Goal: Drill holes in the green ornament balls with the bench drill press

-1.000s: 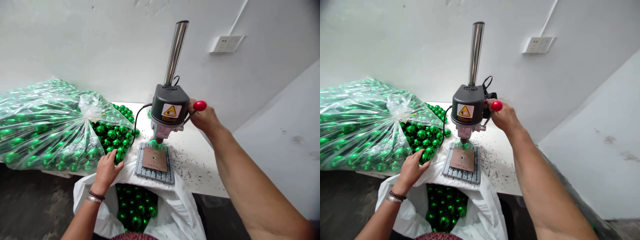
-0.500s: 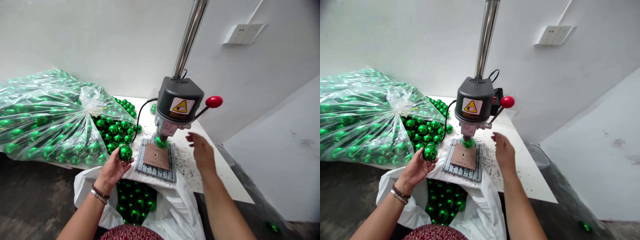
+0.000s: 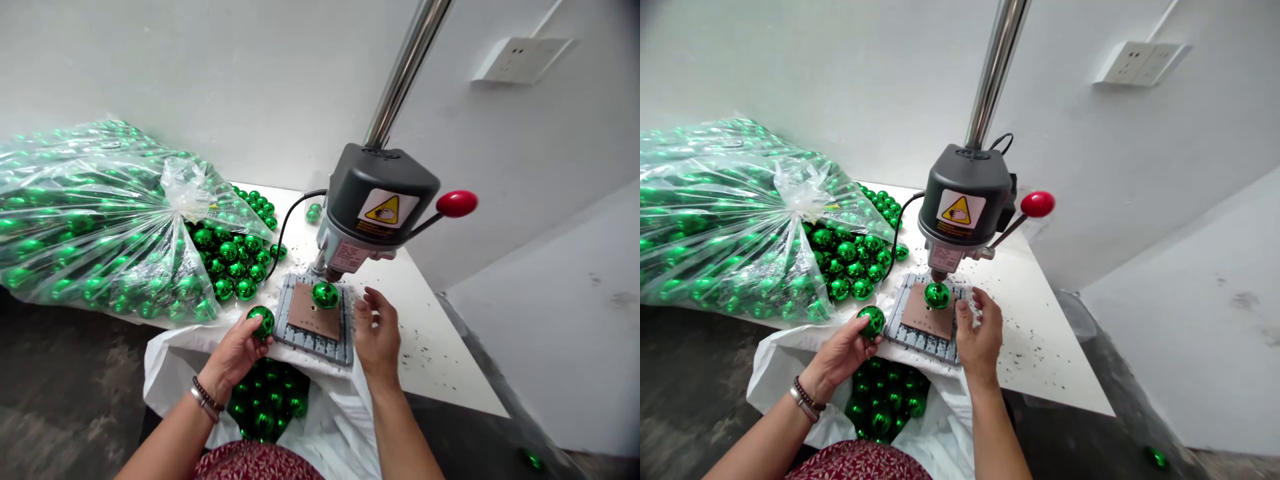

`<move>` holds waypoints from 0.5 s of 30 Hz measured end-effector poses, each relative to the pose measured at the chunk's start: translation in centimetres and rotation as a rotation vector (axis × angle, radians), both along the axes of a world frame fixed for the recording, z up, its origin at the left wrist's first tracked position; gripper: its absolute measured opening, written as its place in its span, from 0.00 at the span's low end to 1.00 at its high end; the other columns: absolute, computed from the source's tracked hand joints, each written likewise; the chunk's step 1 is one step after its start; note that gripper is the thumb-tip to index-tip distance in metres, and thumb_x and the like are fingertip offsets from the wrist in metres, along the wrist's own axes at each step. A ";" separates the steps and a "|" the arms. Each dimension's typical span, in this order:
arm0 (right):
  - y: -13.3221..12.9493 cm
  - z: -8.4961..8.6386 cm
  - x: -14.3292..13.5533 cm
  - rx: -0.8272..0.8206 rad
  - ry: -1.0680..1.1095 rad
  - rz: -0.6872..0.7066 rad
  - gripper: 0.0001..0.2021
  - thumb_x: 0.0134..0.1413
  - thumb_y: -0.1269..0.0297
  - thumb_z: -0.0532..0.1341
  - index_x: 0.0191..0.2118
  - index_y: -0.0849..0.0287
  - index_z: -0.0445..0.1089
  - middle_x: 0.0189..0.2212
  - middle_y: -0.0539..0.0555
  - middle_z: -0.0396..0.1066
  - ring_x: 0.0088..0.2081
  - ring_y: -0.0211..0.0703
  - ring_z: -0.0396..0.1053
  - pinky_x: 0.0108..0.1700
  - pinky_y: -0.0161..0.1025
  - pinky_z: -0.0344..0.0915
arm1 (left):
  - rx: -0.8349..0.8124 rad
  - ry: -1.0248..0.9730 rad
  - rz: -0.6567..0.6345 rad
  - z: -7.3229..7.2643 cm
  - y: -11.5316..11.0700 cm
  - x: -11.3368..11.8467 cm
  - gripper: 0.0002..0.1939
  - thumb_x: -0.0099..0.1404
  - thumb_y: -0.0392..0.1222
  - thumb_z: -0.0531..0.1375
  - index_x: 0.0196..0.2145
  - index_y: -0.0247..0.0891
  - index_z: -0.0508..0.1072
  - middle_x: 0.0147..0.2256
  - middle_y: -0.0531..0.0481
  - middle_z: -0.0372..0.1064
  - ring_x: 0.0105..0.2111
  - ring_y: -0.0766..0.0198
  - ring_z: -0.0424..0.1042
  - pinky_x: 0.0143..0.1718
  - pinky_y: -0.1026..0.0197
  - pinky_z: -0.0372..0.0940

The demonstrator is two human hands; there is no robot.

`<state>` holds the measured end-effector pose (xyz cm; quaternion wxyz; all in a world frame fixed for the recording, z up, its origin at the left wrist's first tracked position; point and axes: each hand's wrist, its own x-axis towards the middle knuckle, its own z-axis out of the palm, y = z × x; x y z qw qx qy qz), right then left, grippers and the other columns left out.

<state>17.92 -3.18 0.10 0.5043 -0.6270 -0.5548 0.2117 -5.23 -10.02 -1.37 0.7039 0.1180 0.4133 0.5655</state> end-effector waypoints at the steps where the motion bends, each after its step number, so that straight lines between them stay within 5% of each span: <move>1: 0.1 -0.1 -0.1 -0.008 -0.015 0.019 0.38 0.49 0.33 0.55 0.56 0.60 0.65 0.55 0.66 0.65 0.55 0.55 0.64 0.57 0.56 0.61 | -0.003 -0.001 0.006 -0.1 0.0 0.0 0.26 0.50 0.46 0.73 0.42 0.40 0.66 0.31 0.56 0.71 0.24 0.68 0.73 0.23 0.69 0.63; 7: 2.1 -0.9 -2.9 -0.090 -0.107 0.279 0.39 0.35 0.38 0.68 0.53 0.56 0.69 0.55 0.61 0.68 0.56 0.56 0.65 0.59 0.55 0.62 | -0.007 -0.015 -0.019 0.0 -0.5 0.3 0.26 0.51 0.45 0.72 0.44 0.40 0.66 0.31 0.55 0.72 0.24 0.68 0.73 0.24 0.68 0.63; 12: 2.2 -1.7 -4.9 -0.124 -0.106 0.307 0.26 0.46 0.46 0.62 0.48 0.57 0.71 0.48 0.60 0.72 0.52 0.51 0.67 0.59 0.54 0.62 | -0.012 0.015 -0.015 0.0 -1.0 -0.2 0.26 0.50 0.45 0.72 0.44 0.40 0.66 0.30 0.56 0.71 0.24 0.68 0.73 0.24 0.68 0.63; 15: 1.5 -1.8 -4.9 -0.157 -0.074 0.312 0.27 0.44 0.46 0.64 0.48 0.57 0.71 0.48 0.59 0.72 0.50 0.51 0.69 0.58 0.53 0.63 | -0.005 0.020 -0.006 0.1 -1.0 -0.5 0.26 0.50 0.45 0.72 0.44 0.41 0.66 0.30 0.56 0.71 0.24 0.68 0.73 0.24 0.68 0.63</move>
